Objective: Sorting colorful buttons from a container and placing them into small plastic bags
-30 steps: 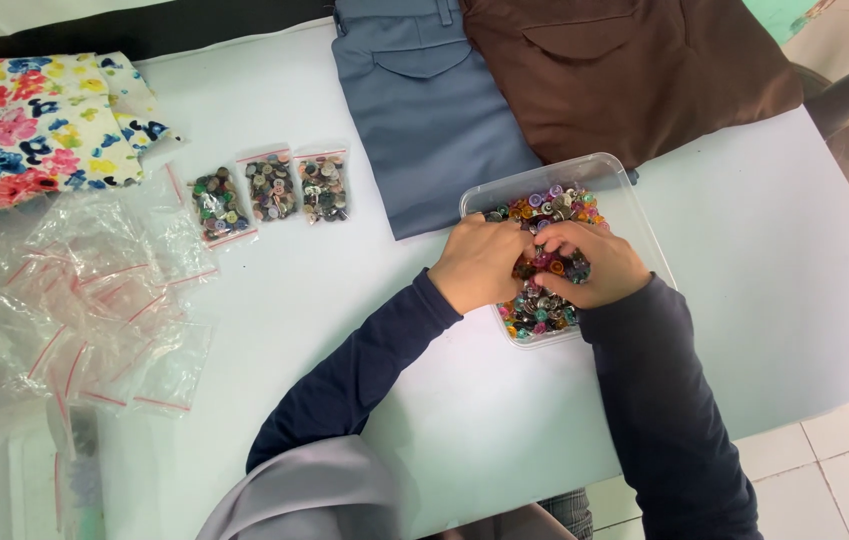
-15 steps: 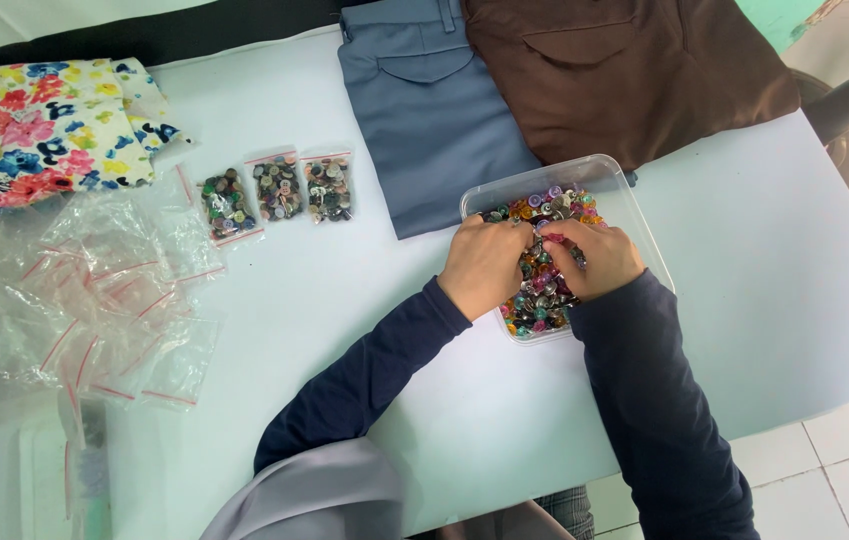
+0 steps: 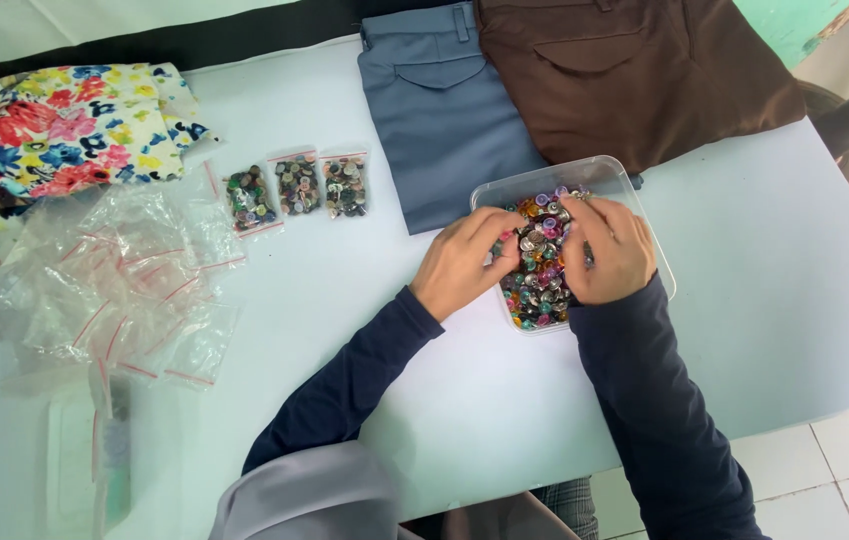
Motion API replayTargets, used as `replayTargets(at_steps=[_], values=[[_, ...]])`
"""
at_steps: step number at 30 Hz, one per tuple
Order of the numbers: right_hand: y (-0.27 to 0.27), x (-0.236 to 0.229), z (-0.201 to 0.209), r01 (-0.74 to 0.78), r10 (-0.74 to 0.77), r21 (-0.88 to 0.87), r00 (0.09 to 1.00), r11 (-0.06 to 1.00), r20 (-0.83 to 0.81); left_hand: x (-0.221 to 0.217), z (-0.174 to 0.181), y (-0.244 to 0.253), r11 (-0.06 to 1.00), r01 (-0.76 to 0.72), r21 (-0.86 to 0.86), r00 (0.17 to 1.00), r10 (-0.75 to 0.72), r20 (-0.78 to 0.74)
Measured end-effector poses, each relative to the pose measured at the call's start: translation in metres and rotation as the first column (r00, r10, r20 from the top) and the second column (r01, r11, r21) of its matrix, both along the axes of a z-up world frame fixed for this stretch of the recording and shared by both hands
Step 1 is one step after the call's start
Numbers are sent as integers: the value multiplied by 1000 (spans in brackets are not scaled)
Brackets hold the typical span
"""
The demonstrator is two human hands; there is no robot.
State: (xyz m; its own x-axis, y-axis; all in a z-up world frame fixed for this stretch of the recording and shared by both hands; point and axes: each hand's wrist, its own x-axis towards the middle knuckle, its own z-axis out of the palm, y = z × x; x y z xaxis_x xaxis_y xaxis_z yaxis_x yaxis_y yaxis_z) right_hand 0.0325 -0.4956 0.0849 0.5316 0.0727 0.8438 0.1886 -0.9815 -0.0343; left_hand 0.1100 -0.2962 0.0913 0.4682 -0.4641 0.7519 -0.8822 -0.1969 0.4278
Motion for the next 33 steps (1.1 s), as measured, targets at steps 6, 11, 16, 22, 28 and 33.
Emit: replayTargets(at_steps=[6,11,16,22,28,33], values=[[79,-27,-27,-328,327,35,945,944,28,-2,-19,80,997,-42,-68,999,41,-12],[150,-42,-11,-685,683,86,728,723,60,11,-57,135,999,-15,33,994,19,-107],[159,-25,-47,-545,554,118,830,830,-63,-2,-63,159,992,-17,124,980,41,-194],[142,7,-78,-364,363,47,893,930,-266,-6,-66,166,966,-47,254,992,76,-105],[141,13,-80,-269,256,-3,921,963,-293,-4,-74,163,947,-97,307,991,122,-63],[141,15,-82,-198,184,-3,920,980,-346,-4,-64,161,948,-60,312,992,92,-88]])
